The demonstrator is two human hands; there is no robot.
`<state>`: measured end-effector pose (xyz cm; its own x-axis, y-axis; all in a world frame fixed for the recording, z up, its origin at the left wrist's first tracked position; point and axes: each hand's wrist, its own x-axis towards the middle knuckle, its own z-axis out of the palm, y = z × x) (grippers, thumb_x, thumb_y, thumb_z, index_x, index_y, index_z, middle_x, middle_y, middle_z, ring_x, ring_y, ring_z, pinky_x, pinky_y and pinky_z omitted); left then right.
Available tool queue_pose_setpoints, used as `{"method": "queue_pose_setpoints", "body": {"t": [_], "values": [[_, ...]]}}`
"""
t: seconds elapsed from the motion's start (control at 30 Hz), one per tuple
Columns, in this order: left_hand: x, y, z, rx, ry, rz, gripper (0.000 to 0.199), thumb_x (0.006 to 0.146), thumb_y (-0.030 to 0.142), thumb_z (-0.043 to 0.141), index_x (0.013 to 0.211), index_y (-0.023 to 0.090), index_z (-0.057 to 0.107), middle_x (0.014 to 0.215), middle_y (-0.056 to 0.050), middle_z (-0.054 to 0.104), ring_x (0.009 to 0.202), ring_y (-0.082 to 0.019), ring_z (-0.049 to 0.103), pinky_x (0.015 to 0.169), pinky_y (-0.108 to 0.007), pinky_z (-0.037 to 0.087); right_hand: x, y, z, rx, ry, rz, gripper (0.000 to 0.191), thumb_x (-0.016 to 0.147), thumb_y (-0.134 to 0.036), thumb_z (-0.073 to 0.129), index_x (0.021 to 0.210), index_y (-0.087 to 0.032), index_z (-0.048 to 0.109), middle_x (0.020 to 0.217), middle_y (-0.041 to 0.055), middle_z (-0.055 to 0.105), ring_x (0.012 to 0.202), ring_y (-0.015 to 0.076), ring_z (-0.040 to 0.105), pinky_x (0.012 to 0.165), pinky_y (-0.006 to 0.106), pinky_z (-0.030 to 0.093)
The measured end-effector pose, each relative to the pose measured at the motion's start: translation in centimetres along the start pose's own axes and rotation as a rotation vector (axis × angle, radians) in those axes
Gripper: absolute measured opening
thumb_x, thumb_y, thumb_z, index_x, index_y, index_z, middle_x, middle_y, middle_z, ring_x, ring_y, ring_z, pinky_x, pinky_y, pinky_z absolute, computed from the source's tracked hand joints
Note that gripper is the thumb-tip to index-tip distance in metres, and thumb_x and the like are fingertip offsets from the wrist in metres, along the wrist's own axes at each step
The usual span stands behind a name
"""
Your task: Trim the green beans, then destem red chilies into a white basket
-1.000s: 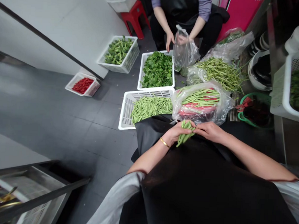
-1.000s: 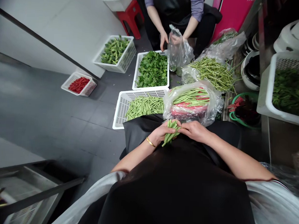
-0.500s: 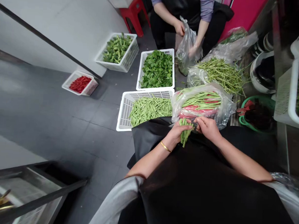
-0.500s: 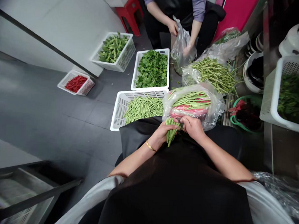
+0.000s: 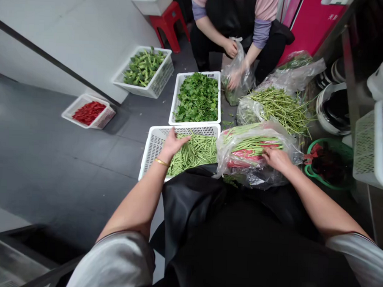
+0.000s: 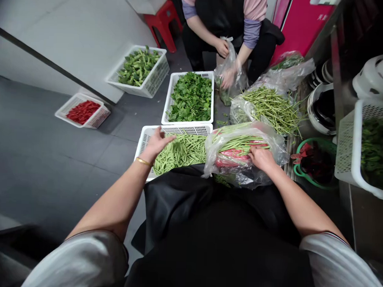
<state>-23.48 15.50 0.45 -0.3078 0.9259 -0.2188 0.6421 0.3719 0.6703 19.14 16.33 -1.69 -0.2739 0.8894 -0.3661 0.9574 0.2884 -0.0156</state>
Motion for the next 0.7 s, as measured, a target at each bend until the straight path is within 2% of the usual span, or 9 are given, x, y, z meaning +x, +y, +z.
{"method": "queue_pose_setpoints", "body": {"t": [0.1,0.17,0.23,0.3,0.37,0.47,0.53,0.6,0.7], "values": [[-3.2,3.2,4.2,0.087,-0.289,0.162,0.087,0.079,0.058,0.067,0.146,0.012,0.035,0.121,-0.016,0.064,0.098,-0.023,0.065,0.085,-0.034,0.051,0.3,0.1,-0.3,-0.037,0.005,-0.072,0.040,0.099,-0.043,0.040,0.120,-0.017,0.062,0.120,0.0158,0.066,0.099,0.0266,0.066,0.081,0.034,0.047],[-5.0,5.2,7.6,0.294,-0.407,0.256,0.089,0.073,0.064,0.069,0.141,0.013,0.044,0.104,-0.013,0.069,0.089,-0.027,0.067,0.077,-0.035,0.051,-0.7,0.0,0.7,-0.053,-0.080,-0.224,0.049,0.094,-0.054,0.047,0.122,-0.017,0.062,0.119,0.0164,0.066,0.102,0.0289,0.065,0.084,0.036,0.047],[-5.6,6.6,10.4,0.466,-0.403,0.255,0.068,0.077,0.056,0.069,0.128,0.013,0.056,0.095,-0.013,0.070,0.086,-0.029,0.066,0.073,-0.034,0.048,-2.3,0.0,2.3,-0.093,-0.189,-0.392,0.059,0.085,-0.058,0.060,0.125,-0.016,0.061,0.121,0.0170,0.066,0.108,0.0315,0.062,0.090,0.039,0.045],[-4.7,7.3,11.4,0.487,-0.330,0.220,0.032,0.085,0.037,0.063,0.107,0.014,0.066,0.089,-0.012,0.070,0.082,-0.026,0.065,0.071,-0.032,0.046,-3.9,0.5,4.1,-0.176,-0.225,-0.452,0.061,0.079,-0.049,0.070,0.127,-0.014,0.061,0.122,0.0192,0.064,0.111,0.0342,0.060,0.095,0.042,0.043],[-2.8,7.7,10.6,0.313,-0.202,0.207,0.013,0.087,0.020,0.056,0.086,0.015,0.068,0.080,-0.009,0.068,0.075,-0.020,0.061,0.070,-0.030,0.043,-4.9,1.7,5.4,-0.246,-0.226,-0.378,0.043,0.083,-0.031,0.066,0.121,-0.010,0.064,0.116,0.0212,0.067,0.108,0.0339,0.062,0.093,0.043,0.043],[0.7,8.3,6.9,-0.111,0.003,0.227,0.014,0.083,0.010,0.056,0.071,0.015,0.063,0.064,-0.002,0.059,0.064,-0.014,0.051,0.065,-0.027,0.039,-4.9,4.0,4.7,-0.170,-0.313,-0.245,0.027,0.088,-0.012,0.049,0.105,-0.012,0.071,0.102,0.0185,0.071,0.096,0.0271,0.067,0.083,0.035,0.047],[2.4,8.9,4.3,-0.265,0.070,0.234,0.016,0.081,0.009,0.057,0.067,0.015,0.060,0.055,0.003,0.051,0.058,-0.012,0.044,0.059,-0.025,0.035,-4.6,5.2,2.3,-0.101,-0.354,-0.193,0.030,0.089,-0.011,0.044,0.103,-0.013,0.071,0.099,0.0173,0.072,0.088,0.0249,0.069,0.074,0.031,0.047],[3.3,9.7,2.8,-0.333,0.106,0.249,0.019,0.080,0.012,0.060,0.062,0.016,0.056,0.049,0.005,0.043,0.054,-0.010,0.038,0.054,-0.024,0.031,-4.6,5.6,-0.8,-0.097,-0.301,-0.145,0.030,0.090,-0.016,0.043,0.105,-0.012,0.069,0.099,0.0180,0.072,0.086,0.0263,0.069,0.069,0.031,0.046],[3.2,11.5,3.6,-0.432,0.141,0.294,0.023,0.084,0.022,0.062,0.064,0.016,0.055,0.052,0.006,0.042,0.052,-0.008,0.034,0.052,-0.023,0.029,-5.7,4.7,-4.8,-0.081,-0.187,-0.136,0.030,0.091,-0.025,0.045,0.105,-0.014,0.069,0.096,0.0164,0.073,0.085,0.0273,0.068,0.068,0.032,0.045]]}}
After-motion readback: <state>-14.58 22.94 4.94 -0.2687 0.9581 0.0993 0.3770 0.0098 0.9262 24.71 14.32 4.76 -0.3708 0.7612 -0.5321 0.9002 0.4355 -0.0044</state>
